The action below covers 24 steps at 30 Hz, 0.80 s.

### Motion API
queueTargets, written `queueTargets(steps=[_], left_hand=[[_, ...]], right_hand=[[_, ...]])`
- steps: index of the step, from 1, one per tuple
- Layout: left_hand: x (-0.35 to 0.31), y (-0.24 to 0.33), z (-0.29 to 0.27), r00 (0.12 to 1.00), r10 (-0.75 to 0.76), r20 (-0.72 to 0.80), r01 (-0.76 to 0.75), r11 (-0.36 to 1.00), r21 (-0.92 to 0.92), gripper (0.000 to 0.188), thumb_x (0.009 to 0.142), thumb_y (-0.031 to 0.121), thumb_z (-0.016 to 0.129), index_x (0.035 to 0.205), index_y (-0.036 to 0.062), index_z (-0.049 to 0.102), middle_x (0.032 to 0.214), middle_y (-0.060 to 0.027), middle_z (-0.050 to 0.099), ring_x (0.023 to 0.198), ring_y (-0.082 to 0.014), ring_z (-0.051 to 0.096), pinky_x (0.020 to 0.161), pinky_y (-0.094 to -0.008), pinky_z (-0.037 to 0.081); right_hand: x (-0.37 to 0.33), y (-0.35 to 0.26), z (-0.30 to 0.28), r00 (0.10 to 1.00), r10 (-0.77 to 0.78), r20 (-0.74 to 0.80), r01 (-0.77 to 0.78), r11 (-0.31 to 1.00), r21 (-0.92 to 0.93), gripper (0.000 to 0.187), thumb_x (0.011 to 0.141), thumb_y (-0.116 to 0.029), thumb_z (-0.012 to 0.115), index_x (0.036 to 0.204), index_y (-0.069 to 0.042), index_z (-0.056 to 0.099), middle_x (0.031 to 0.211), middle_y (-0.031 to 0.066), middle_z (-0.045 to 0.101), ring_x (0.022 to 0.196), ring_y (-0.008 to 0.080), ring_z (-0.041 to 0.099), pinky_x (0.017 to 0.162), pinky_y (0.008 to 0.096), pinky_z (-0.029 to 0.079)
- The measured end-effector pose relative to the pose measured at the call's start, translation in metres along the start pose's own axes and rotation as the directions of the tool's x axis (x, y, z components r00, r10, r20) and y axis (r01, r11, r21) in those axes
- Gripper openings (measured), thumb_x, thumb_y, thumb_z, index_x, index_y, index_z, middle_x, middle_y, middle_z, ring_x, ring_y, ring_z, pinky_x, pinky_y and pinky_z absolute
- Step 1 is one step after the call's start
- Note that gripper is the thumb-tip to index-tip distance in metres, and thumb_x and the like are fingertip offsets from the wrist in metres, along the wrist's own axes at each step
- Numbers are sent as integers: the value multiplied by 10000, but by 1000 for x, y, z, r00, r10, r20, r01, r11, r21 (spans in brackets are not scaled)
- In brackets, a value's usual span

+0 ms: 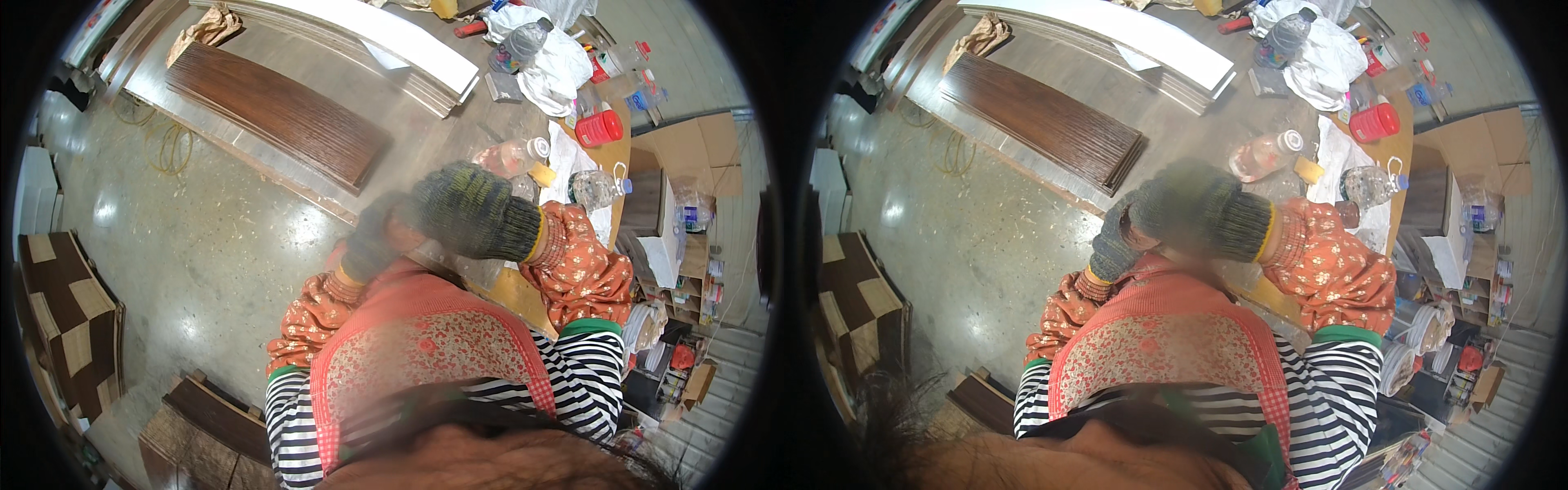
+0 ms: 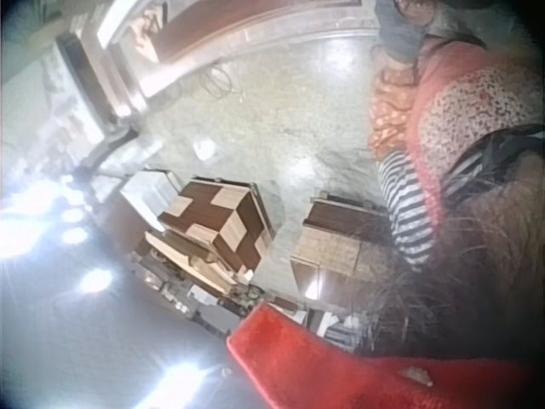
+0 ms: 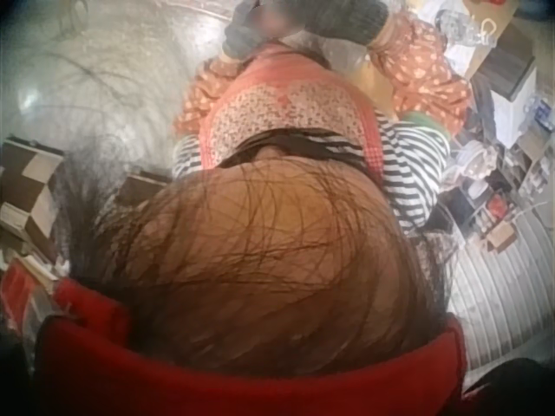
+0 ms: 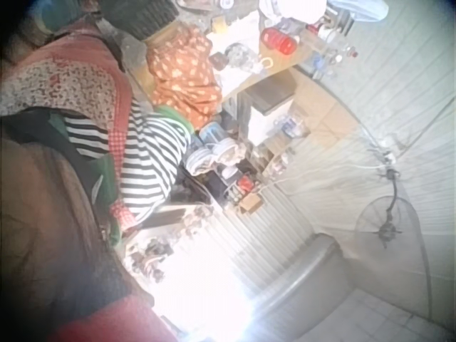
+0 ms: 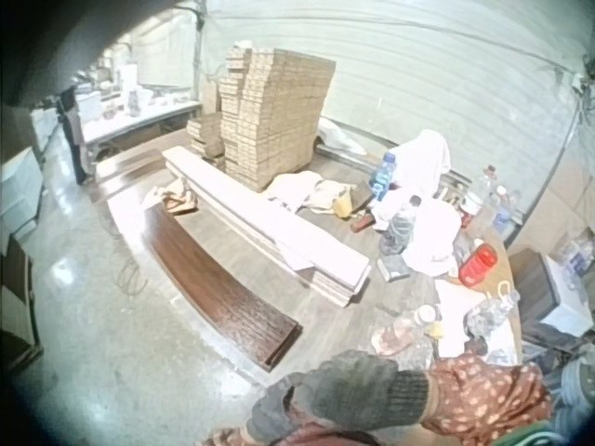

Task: The person wipes a long wooden plank with a cloth on a workbench, repeatedly flipping and repositioning the plank to clean both sides. The person also wipes a small wooden block with the same cloth.

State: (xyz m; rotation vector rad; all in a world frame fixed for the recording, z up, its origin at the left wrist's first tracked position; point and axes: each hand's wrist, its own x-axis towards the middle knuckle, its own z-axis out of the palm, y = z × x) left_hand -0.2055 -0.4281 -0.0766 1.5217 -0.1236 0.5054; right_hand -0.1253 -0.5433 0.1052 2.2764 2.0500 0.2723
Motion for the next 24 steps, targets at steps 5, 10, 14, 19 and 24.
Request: queueTargets(steps=[5, 10, 14, 19, 24], left_hand=[[8, 22, -8, 996, 93, -13, -93, 996, -7, 472, 729, 133, 788, 1129, 32, 560, 984, -86, 648, 901, -185, 624, 791, -298, 509], [10, 39, -5, 1000, 22, 12, -23, 994, 107, 426, 744, 134, 775, 1108, 41, 576, 969, -84, 639, 892, -187, 617, 799, -302, 495], [4, 42, -8, 998, -3, -56, 5, 999, 38, 429, 747, 136, 776, 1113, 39, 574, 989, -74, 630, 925, -192, 613, 821, -307, 489], [3, 37, -11, 991, -131, -22, 130, 991, -43, 569, 704, 85, 801, 1190, 35, 510, 1077, -84, 595, 969, -191, 585, 854, -334, 491], [-1, 37, -10, 993, -105, -59, 99, 991, -85, 495, 741, 66, 763, 1170, 20, 520, 1071, -84, 610, 985, -180, 591, 864, -314, 494]], right_hand=[[-12, 2, -19, 999, -23, 33, 24, 999, -22, 207, 779, -246, 576, 867, -72, 644, 831, 123, 615, 760, 282, 616, 674, 410, 494], [-20, 12, -4, 996, 54, 74, -69, 974, 218, 213, 805, -236, 570, 921, -72, 641, 892, 120, 619, 807, 266, 618, 710, 386, 484], [-20, 12, 21, 995, 69, 68, -85, 957, 277, 222, 832, -225, 558, 973, -69, 629, 935, 113, 619, 835, 254, 618, 736, 367, 477], [-24, 11, 21, 991, 94, -92, -52, 924, 379, 233, 861, -233, 525, 1028, -97, 615, 829, 80, 593, 700, 234, 590, 619, 374, 455], [-28, -2, 8, 989, -130, -69, 58, 774, -631, 291, 930, -281, 451, 897, -65, 644, 731, 106, 594, 631, 258, 593, 543, 430, 475]])
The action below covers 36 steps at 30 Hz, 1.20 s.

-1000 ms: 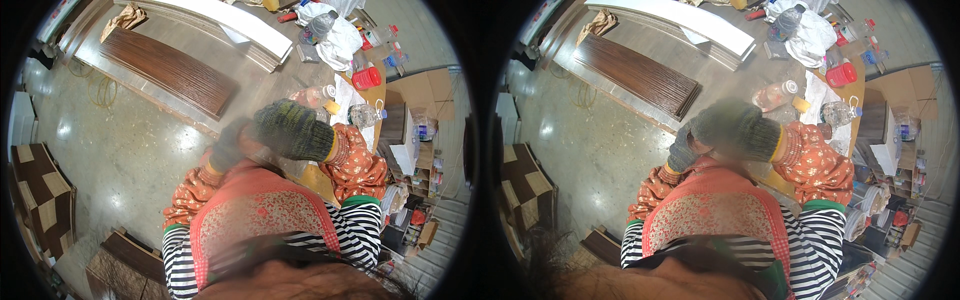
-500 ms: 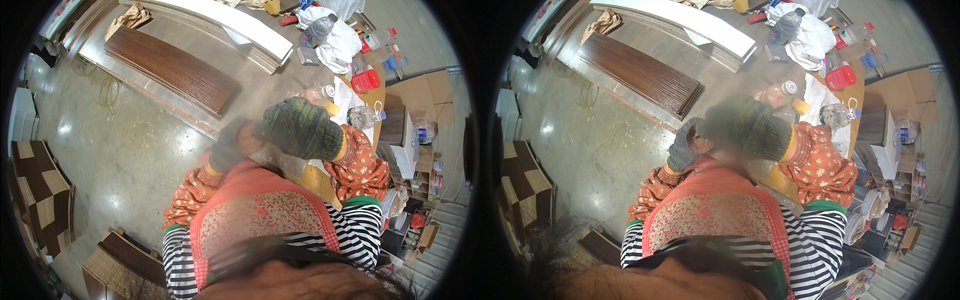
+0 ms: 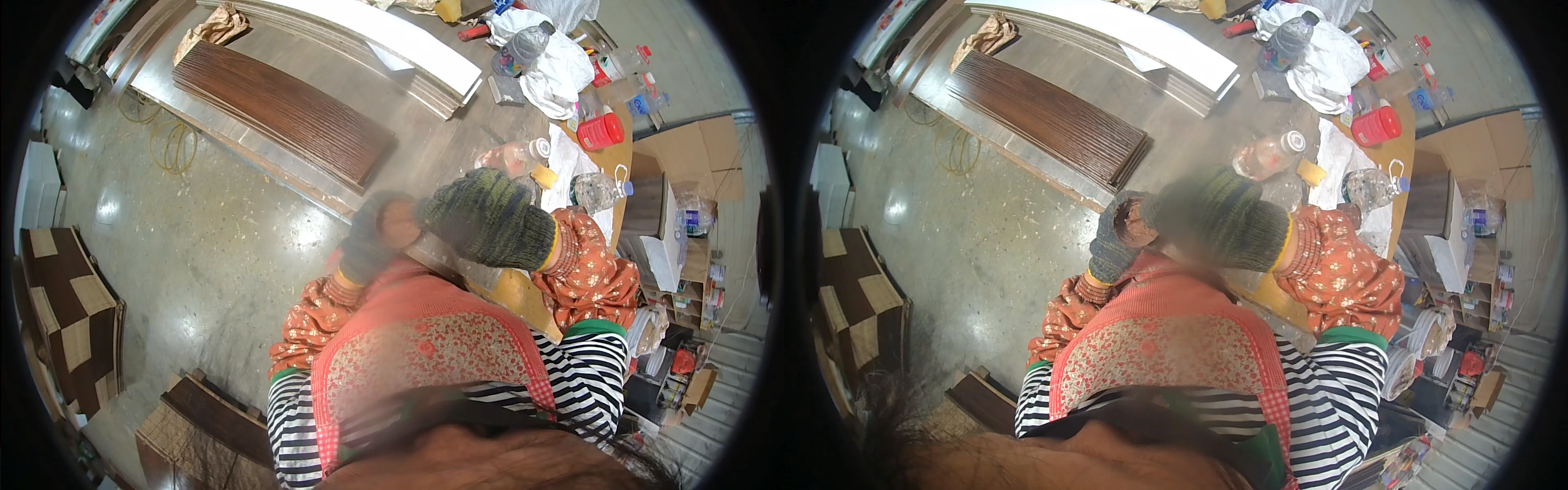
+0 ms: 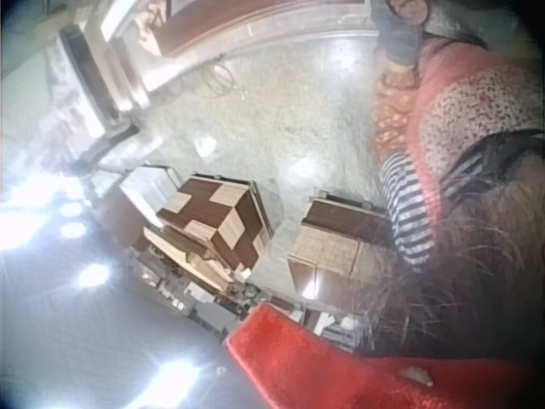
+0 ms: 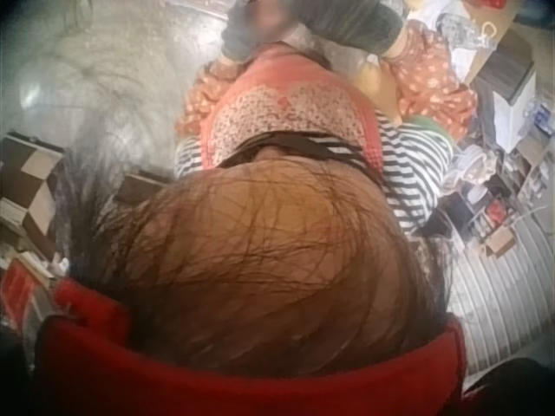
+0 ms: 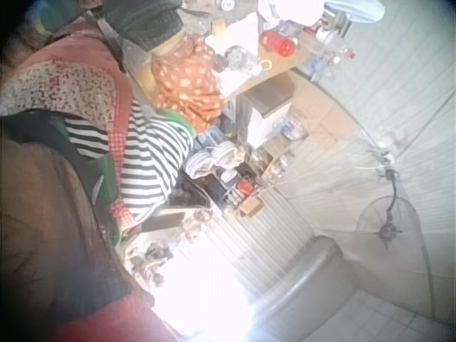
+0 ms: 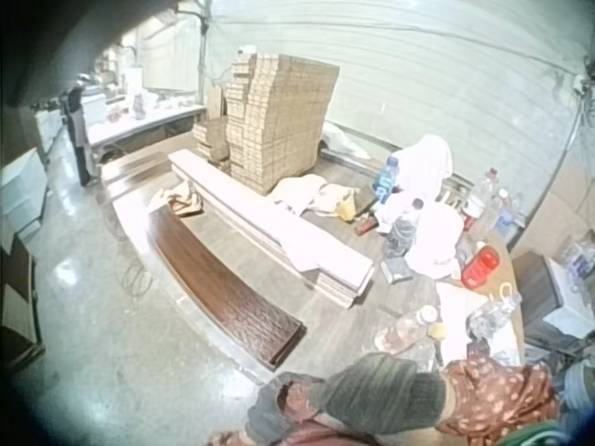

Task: The person wipes a long wooden plank with a cloth on a workbench, repeatedly flipping and repositioning the plank to clean both sides. The person also wipes a small wooden block with the same cloth.

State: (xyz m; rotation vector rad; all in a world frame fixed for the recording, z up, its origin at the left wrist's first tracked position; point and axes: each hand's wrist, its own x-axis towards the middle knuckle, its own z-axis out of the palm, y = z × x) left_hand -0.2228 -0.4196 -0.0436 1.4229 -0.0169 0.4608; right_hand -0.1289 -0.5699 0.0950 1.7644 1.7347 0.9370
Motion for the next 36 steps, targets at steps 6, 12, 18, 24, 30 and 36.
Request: queueTargets(steps=[6, 12, 18, 24, 30, 36], left_hand=[[2, -11, -2, 985, -153, 85, 165, 974, -157, 478, 716, 77, 779, 1134, 33, 551, 1043, -72, 636, 943, -172, 618, 821, -292, 503], [-5, -14, -12, 986, 23, 166, -59, 975, 215, 627, 737, 137, 786, 1252, 1, 457, 1176, -110, 572, 1044, -200, 578, 889, -323, 488], [-12, -30, -14, 979, 93, 182, -155, 919, 364, 750, 734, 173, 802, 1329, -16, 386, 1223, -126, 545, 1117, -221, 556, 944, -340, 458], [-12, -37, -17, 970, 177, 165, -233, 865, 444, 729, 738, 165, 798, 1324, -5, 400, 1216, -129, 549, 1129, -231, 552, 965, -350, 449], [-3, -7, -14, 993, 96, 74, -99, 994, 48, 495, 716, 112, 792, 1146, 44, 556, 1046, -77, 623, 952, -174, 609, 821, -283, 495], [-4, 8, -15, 995, 83, 47, -85, 995, 57, 452, 731, 78, 781, 1121, 42, 556, 973, -64, 650, 915, -160, 619, 826, -283, 495]], right_hand=[[27, -26, 16, 949, 254, -187, -315, 787, -531, 299, 896, -225, 441, 791, -13, 624, 777, 166, 617, 662, 309, 606, 558, 472, 490], [20, -4, 11, 999, 42, -9, -32, 864, 502, 177, 771, -225, 549, 762, -69, 632, 717, 116, 609, 640, 281, 607, 566, 431, 474], [39, 23, 5, 994, -110, 16, 66, 696, 715, 124, 703, -224, 599, 727, -107, 632, 639, 71, 593, 593, 256, 603, 537, 395, 461], [37, 23, 2, 989, -147, 2, 119, 808, 578, 107, 690, -229, 597, 684, -129, 636, 604, 57, 592, 547, 262, 593, 532, 389, 461], [17, -13, 10, 995, 27, -100, -43, 985, -165, 271, 856, -242, 476, 848, -31, 646, 775, 174, 624, 668, 316, 626, 585, 430, 505], [-8, -1, 17, 962, -221, -163, 169, 945, -281, 392, 931, -302, 426, 878, -3, 673, 756, 203, 625, 671, 331, 632, 548, 462, 516]])
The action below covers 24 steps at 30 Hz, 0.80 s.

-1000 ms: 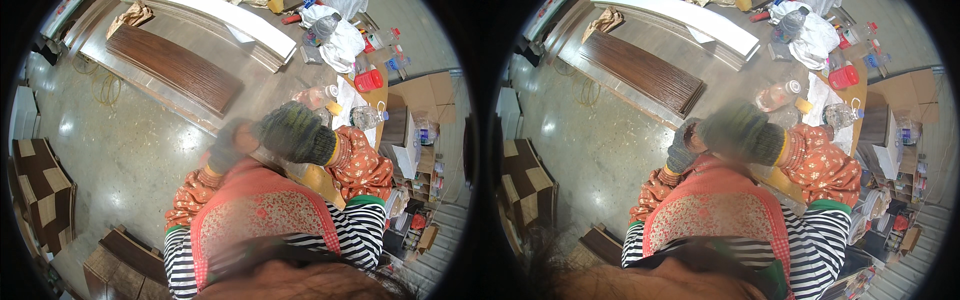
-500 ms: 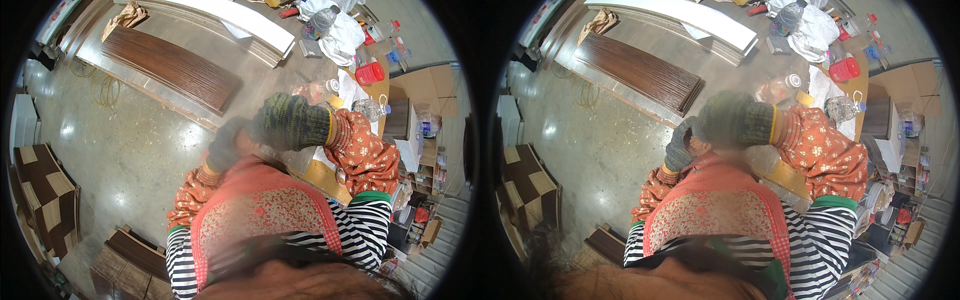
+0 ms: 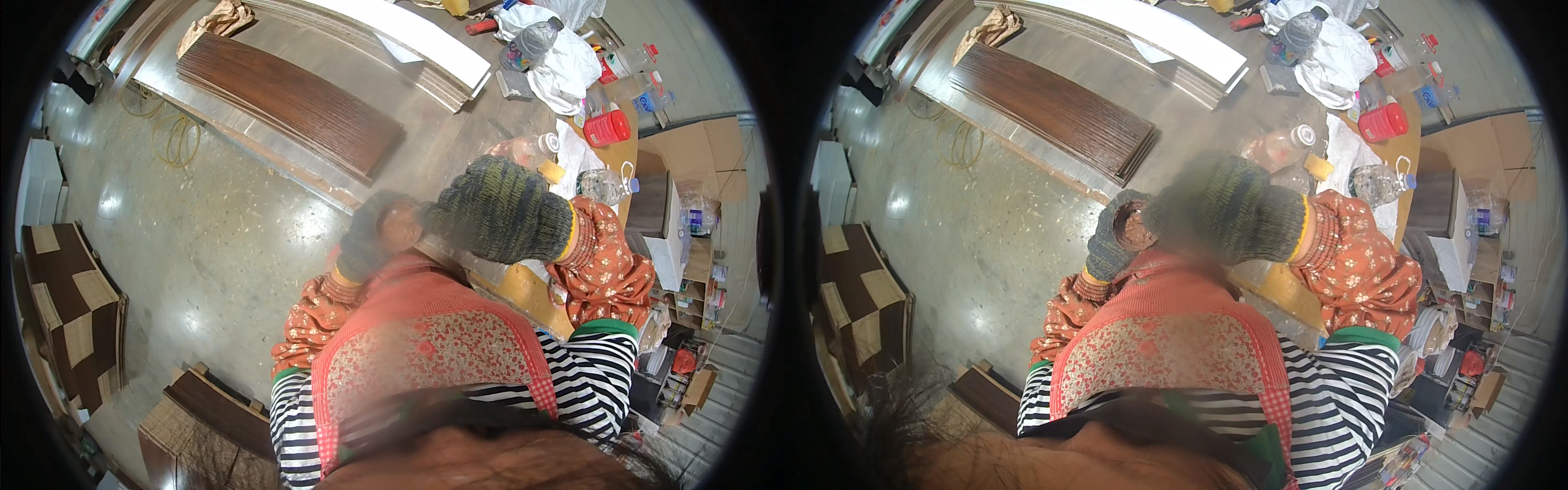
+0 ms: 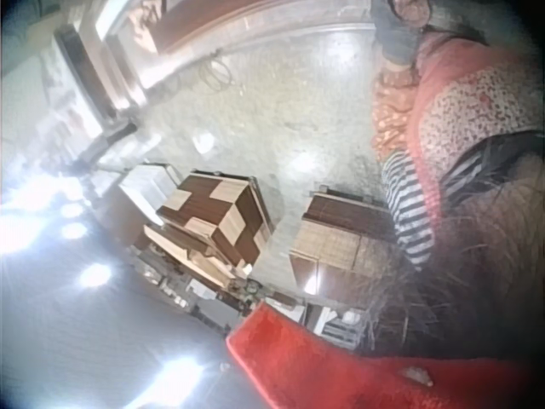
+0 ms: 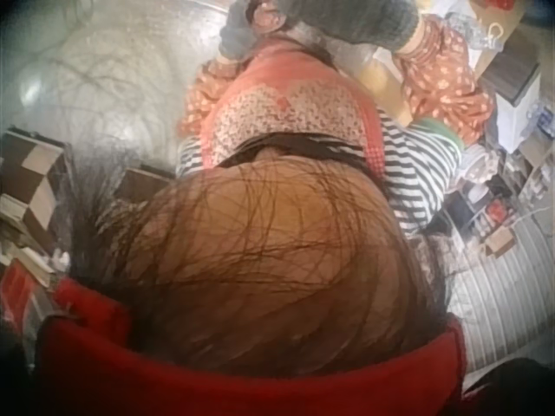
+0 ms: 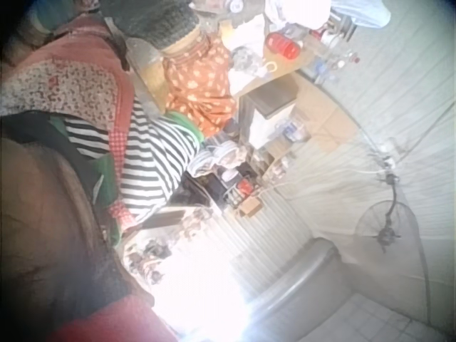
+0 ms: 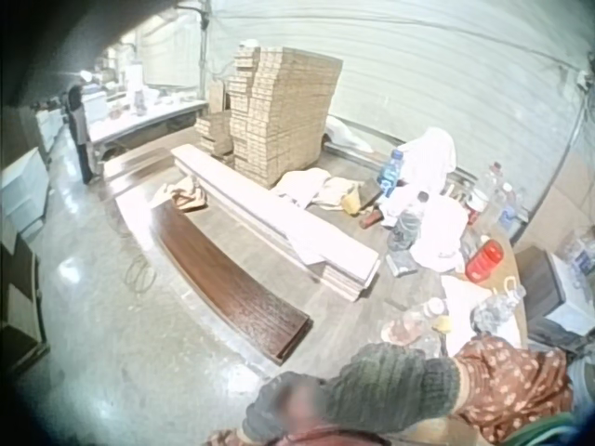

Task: The person wipes a long wooden plank with a cloth on a workbench, repeatedly flipping and repositioning the plank to clean both sides. The person also wipes a small wooden block with the same cloth.

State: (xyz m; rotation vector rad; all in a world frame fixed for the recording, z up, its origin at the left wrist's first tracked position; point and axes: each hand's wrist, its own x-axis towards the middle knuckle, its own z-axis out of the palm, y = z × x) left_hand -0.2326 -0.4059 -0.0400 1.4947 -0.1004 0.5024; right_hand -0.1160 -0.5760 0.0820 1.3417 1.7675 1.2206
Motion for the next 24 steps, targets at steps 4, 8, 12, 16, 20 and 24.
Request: queueTargets(steps=[4, 8, 12, 16, 20, 24], left_hand=[[-5, -9, -1, 999, -45, -2, 45, 995, -94, 455, 733, 112, 789, 1121, 51, 559, 979, -63, 660, 904, -156, 628, 812, -286, 503], [-9, -17, -4, 988, -149, 50, 152, 987, -47, 457, 764, 69, 722, 1174, 17, 528, 1078, -105, 617, 999, -197, 593, 898, -324, 482], [-13, -14, -3, 992, -98, 80, 81, 978, 190, 414, 758, 67, 723, 1133, 16, 554, 1048, -110, 625, 983, -197, 599, 895, -316, 482], [-14, -9, -5, 982, -156, 103, 150, 987, 64, 467, 729, 88, 766, 1142, 27, 557, 1078, -115, 618, 997, -204, 599, 891, -320, 486], [-15, -10, -3, 995, 82, 50, -90, 981, 174, 527, 714, 113, 789, 1175, 31, 547, 1203, -129, 563, 1055, -205, 578, 894, -333, 488], [-11, -17, -2, 996, 81, 31, -85, 978, 190, 481, 713, 107, 789, 1140, 45, 576, 1073, -101, 629, 961, -168, 607, 853, -296, 487]], right_hand=[[-2, 13, -5, 985, -9, -170, -23, 983, -182, 339, 917, -298, 453, 852, -60, 686, 726, 161, 634, 688, 306, 642, 546, 468, 514], [15, 24, -21, 999, 53, -14, -49, 978, 205, 234, 850, -276, 519, 793, -103, 667, 664, 117, 602, 624, 270, 605, 485, 470, 455], [31, 29, -23, 963, -35, 266, -238, 344, 908, 215, 791, -255, 539, 730, -62, 611, 618, 134, 542, 532, 270, 519, 432, 474, 359], [34, 3, -16, 966, 93, 239, -218, 790, 573, 261, 812, -245, 497, 750, -15, 603, 659, 212, 544, 564, 343, 528, 467, 498, 392], [28, -29, -7, 962, 220, 159, -232, 971, 58, 309, 848, -234, 452, 795, 22, 616, 729, 271, 578, 634, 397, 575, 522, 519, 462], [29, -26, 1, 969, 238, 71, -212, 940, -266, 329, 878, -240, 433, 809, 16, 629, 796, 228, 621, 684, 342, 617, 537, 471, 503]])
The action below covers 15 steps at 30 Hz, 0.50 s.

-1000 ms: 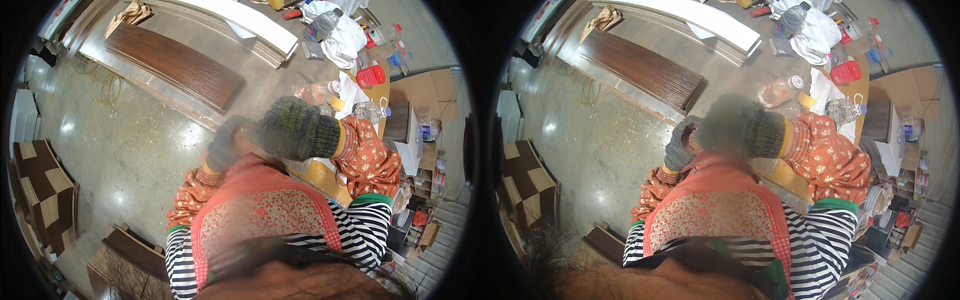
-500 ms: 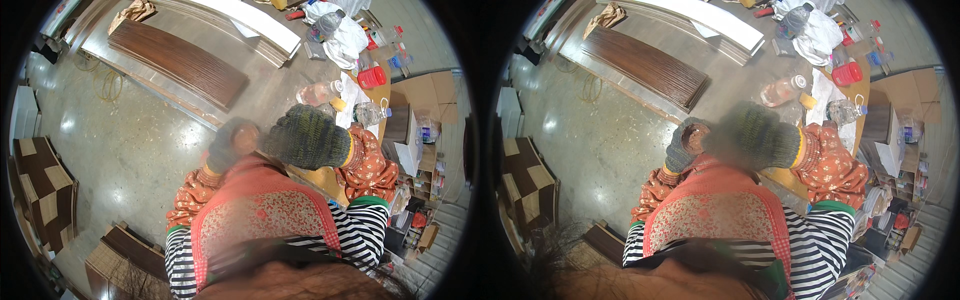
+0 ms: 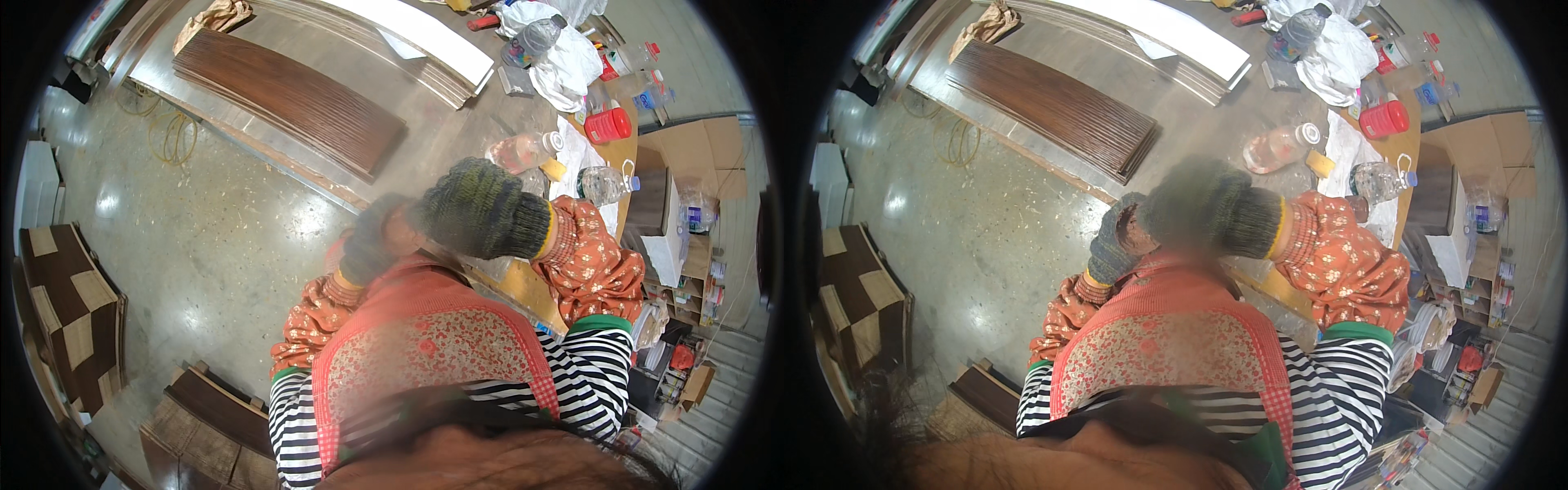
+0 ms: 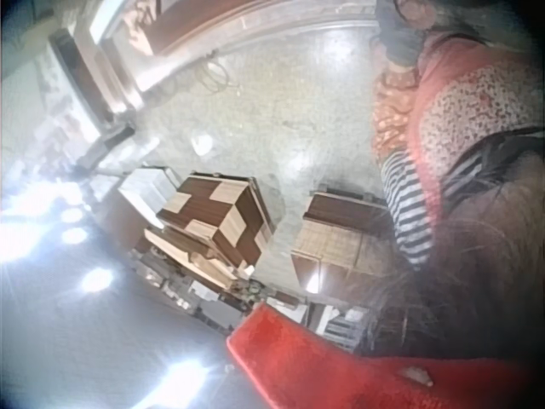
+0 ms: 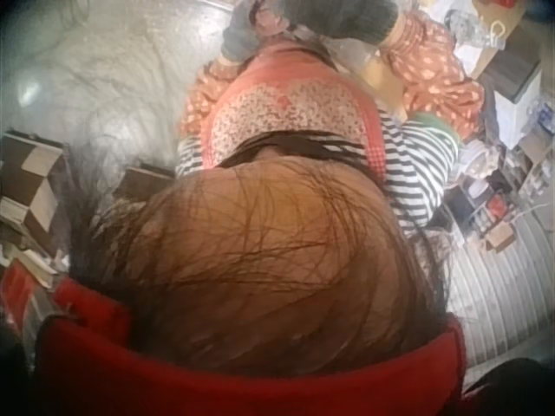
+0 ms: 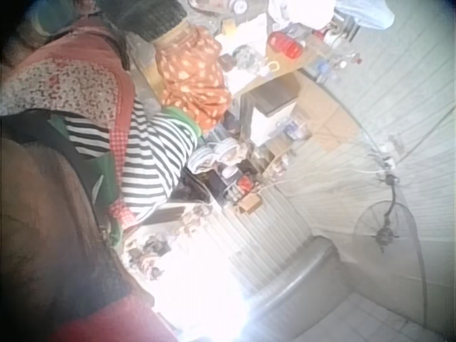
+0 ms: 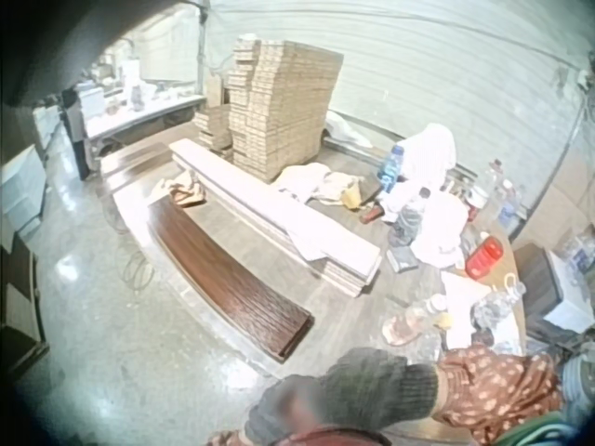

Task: The person wipes a long wooden plank with a cloth on a workbench, repeatedly flipping and repositioning the plank to clean both sides. The person also wipes a small wooden block with the same cloth.

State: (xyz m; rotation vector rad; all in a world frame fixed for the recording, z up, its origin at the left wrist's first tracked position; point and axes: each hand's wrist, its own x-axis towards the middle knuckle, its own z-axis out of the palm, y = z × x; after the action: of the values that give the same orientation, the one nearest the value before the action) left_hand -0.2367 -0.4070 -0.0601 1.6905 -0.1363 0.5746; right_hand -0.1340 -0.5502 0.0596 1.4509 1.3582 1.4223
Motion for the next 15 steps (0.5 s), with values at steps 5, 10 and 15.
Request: queueTargets(steps=[5, 10, 15], left_hand=[[7, -1, -9, 938, -250, 241, 320, 891, -322, 600, 735, 88, 788, 1245, 4, 484, 1192, -111, 572, 1054, -197, 576, 906, -332, 484], [5, 5, -7, 971, -209, 120, 228, 959, -170, 631, 741, 130, 788, 1270, 5, 468, 1160, -103, 584, 1020, -176, 578, 882, -309, 492], [0, -9, -6, 954, -280, 110, 277, 960, 39, 668, 713, 201, 817, 1261, 21, 481, 1122, -110, 612, 986, -195, 606, 857, -313, 499]], right_hand=[[9, 50, 1, 961, -251, -117, 267, 951, 156, 305, 894, -265, 443, 816, -34, 627, 762, 127, 602, 640, 262, 597, 534, 389, 500], [27, 68, 4, 975, -221, 10, 138, 642, 755, 218, 840, -259, 494, 789, -78, 605, 678, 77, 531, 615, 255, 568, 554, 401, 469], [35, 61, 16, 972, -211, 103, -5, 420, 908, 173, 720, -264, 596, 780, -103, 618, 704, 97, 581, 627, 273, 589, 577, 410, 462]])
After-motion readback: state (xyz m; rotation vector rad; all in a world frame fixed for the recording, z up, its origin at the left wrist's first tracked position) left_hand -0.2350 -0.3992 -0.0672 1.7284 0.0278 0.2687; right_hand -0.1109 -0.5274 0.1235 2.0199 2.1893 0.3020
